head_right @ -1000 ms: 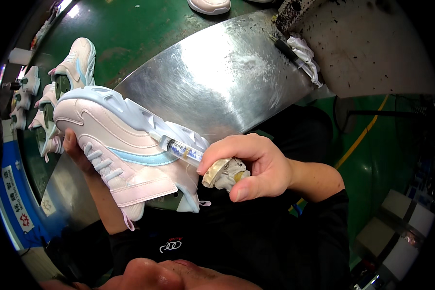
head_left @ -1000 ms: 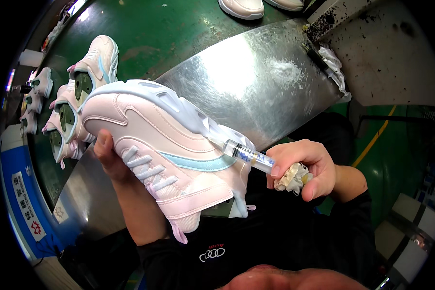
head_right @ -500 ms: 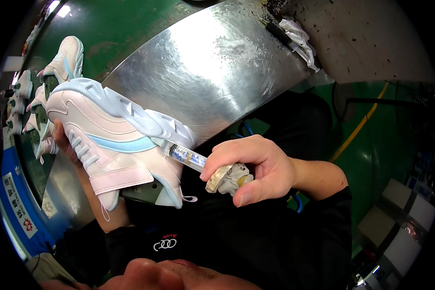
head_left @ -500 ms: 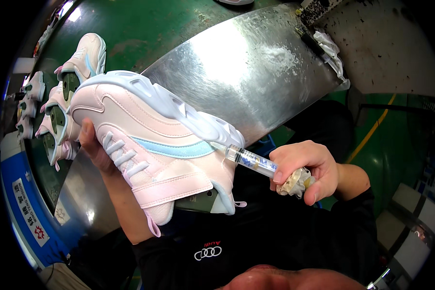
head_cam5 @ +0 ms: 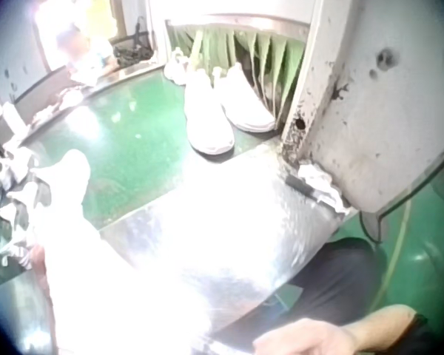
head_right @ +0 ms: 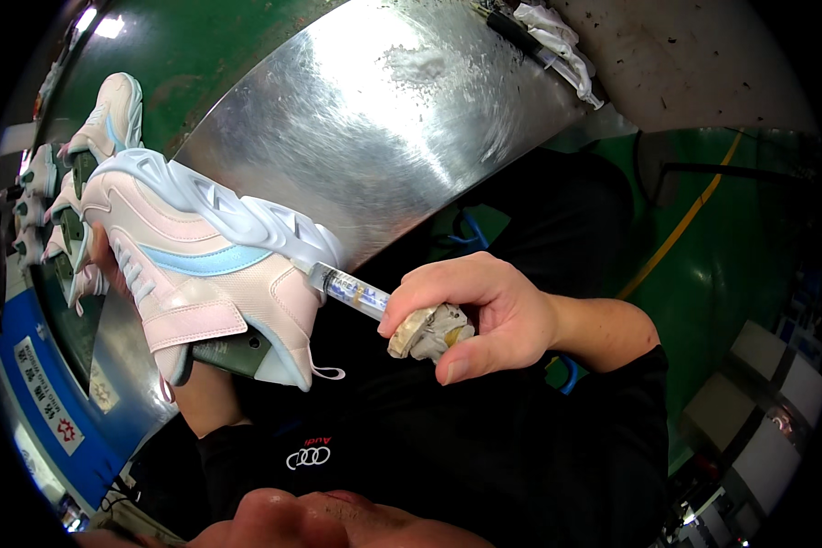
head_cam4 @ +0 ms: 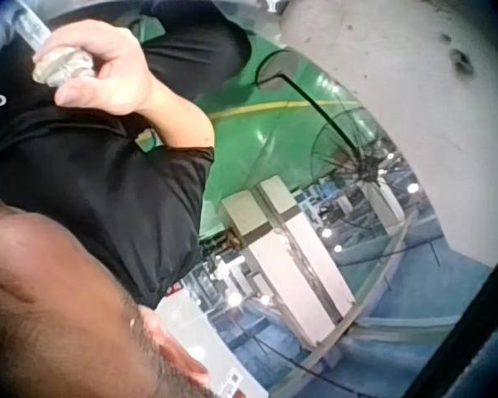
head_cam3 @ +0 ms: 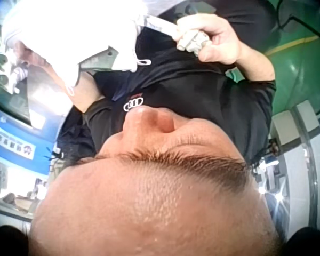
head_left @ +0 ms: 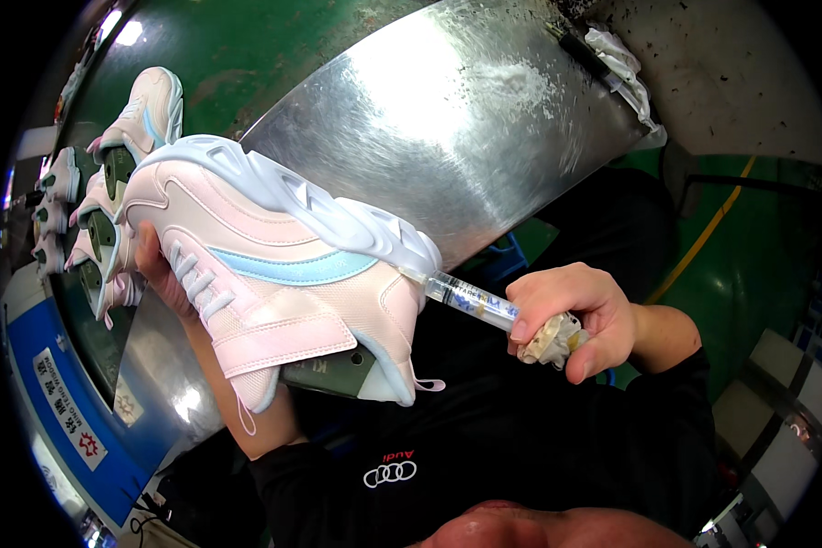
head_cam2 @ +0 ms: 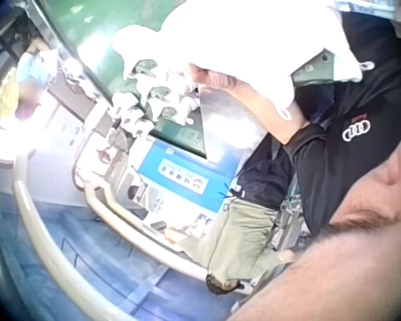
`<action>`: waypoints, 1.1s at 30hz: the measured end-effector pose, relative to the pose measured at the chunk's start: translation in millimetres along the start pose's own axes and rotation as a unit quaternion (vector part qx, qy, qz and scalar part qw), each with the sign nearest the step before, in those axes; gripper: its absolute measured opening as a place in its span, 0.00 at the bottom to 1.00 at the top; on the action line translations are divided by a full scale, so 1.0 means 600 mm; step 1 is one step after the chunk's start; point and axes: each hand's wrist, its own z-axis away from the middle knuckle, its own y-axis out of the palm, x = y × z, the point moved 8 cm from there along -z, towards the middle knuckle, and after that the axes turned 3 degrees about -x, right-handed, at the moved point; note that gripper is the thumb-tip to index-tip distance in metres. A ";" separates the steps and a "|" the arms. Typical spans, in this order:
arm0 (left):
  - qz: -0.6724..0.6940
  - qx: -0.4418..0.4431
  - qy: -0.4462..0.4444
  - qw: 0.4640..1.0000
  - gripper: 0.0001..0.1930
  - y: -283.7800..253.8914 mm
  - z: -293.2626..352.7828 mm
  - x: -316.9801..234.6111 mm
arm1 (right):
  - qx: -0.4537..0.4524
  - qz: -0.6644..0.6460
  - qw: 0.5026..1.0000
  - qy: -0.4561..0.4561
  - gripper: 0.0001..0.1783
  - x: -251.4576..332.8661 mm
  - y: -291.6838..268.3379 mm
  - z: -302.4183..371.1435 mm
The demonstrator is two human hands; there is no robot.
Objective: The person applies a liquid from a syringe to the seams of several pink and white shoes, picks up a new shoe from a conveyor belt, refills the syringe from a plastic bottle, and wipes the work surface with a cloth.
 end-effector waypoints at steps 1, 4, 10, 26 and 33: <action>0.004 -0.002 -0.002 1.000 0.31 0.000 0.003 -0.002 | 0.002 -0.004 1.000 0.000 0.25 -0.001 0.003 0.000; 0.021 0.000 -0.027 0.999 0.31 0.001 0.000 0.009 | 0.000 0.000 1.000 -0.004 0.25 -0.004 0.002 0.007; 0.016 -0.041 -0.055 0.997 0.31 -0.018 0.009 0.020 | -0.010 0.028 0.999 -0.029 0.24 -0.009 -0.004 0.017; -0.309 -0.132 0.034 0.941 0.38 -0.162 0.184 -0.072 | -0.060 0.139 0.986 -0.076 0.20 -0.037 0.021 -0.003; -0.161 -0.186 -0.040 0.968 0.27 -0.180 0.267 -0.041 | -0.079 0.148 0.980 -0.102 0.21 -0.054 0.041 -0.008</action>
